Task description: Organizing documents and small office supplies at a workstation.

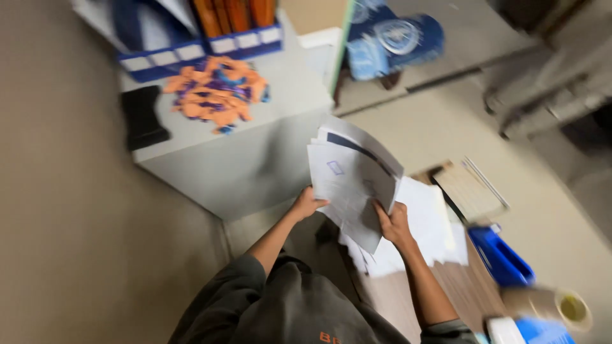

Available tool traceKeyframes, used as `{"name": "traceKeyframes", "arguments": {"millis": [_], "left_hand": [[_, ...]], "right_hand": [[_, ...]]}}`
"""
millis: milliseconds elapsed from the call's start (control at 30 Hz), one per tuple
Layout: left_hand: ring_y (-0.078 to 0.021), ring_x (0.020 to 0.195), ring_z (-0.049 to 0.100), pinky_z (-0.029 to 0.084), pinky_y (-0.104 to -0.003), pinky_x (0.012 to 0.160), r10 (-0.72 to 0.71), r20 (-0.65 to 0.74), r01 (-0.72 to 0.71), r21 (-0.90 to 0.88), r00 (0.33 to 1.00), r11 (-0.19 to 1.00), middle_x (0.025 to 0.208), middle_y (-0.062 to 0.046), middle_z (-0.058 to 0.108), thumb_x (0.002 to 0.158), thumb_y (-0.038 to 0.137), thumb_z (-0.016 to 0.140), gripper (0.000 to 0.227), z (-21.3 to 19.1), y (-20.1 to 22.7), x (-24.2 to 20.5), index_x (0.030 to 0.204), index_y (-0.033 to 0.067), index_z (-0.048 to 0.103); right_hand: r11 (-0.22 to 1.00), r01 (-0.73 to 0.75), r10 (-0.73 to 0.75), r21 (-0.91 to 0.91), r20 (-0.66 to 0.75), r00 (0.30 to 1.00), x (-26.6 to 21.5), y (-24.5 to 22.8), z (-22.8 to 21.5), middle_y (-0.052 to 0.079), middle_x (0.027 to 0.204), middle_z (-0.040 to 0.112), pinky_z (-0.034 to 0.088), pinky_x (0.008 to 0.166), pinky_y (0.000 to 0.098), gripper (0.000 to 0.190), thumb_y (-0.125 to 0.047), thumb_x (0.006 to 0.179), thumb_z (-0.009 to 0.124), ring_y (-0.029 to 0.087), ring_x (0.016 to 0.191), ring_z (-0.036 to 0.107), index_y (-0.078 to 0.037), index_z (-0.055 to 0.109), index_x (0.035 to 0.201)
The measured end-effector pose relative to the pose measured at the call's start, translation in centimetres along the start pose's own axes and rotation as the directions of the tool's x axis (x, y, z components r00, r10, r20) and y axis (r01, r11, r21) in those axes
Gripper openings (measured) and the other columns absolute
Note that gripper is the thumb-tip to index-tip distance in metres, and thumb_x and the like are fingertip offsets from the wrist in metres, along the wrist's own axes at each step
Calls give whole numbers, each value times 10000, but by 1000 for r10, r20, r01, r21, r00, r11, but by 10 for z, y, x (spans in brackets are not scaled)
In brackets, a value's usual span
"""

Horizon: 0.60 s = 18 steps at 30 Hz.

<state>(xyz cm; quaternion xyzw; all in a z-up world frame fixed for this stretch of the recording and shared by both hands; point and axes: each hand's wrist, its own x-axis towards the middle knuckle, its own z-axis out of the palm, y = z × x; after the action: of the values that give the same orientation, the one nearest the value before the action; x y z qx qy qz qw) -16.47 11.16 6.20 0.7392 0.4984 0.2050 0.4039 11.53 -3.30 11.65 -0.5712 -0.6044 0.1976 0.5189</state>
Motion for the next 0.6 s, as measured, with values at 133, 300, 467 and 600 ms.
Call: {"name": "traceKeyframes", "arguments": {"millis": [133, 300, 467, 600], "left_hand": [[-199, 974, 697, 555, -346, 861, -31, -107, 2, -256, 994, 967, 1073, -91, 746, 802, 78, 801, 425, -101, -39, -9, 1192, 2, 648], [-190, 1064, 680, 564, -335, 913, -9, -356, -193, -527, 934, 827, 1184, -121, 718, 856, 43, 776, 567, -194, -70, -2, 1362, -40, 534], [-359, 1317, 471, 406, -489, 1081, 193, -744, -109, 160, 640, 981, 1455, -238, 443, 862, 204, 810, 856, -272, 17, -15, 1534, 0, 320], [-497, 1531, 212, 220, -602, 1232, 482, -708, -17, 555, 516, 832, 1644, -292, 163, 927, 324, 796, 894, -321, 85, -9, 1599, 24, 289]], "right_hand": [[986, 135, -146, 98, 122, 982, 84, -47, 84, 206, 697, 642, 490, 596, 416, 245, -180, 962, 661, 313, 576, 608, 36, 680, 849], [967, 178, -211, 180, 182, 960, 168, -113, 165, 210, 664, 627, 472, 589, 429, 302, -211, 966, 669, 322, 558, 585, 50, 672, 814], [941, 249, -279, 230, 109, 954, 247, -175, 208, 204, 635, 611, 464, 579, 430, 347, -216, 993, 657, 312, 547, 589, 56, 646, 779], [884, 331, -348, 330, -6, 937, 304, -239, 221, 179, 650, 637, 478, 577, 417, 321, -199, 1015, 620, 294, 564, 626, 49, 670, 817]]}}
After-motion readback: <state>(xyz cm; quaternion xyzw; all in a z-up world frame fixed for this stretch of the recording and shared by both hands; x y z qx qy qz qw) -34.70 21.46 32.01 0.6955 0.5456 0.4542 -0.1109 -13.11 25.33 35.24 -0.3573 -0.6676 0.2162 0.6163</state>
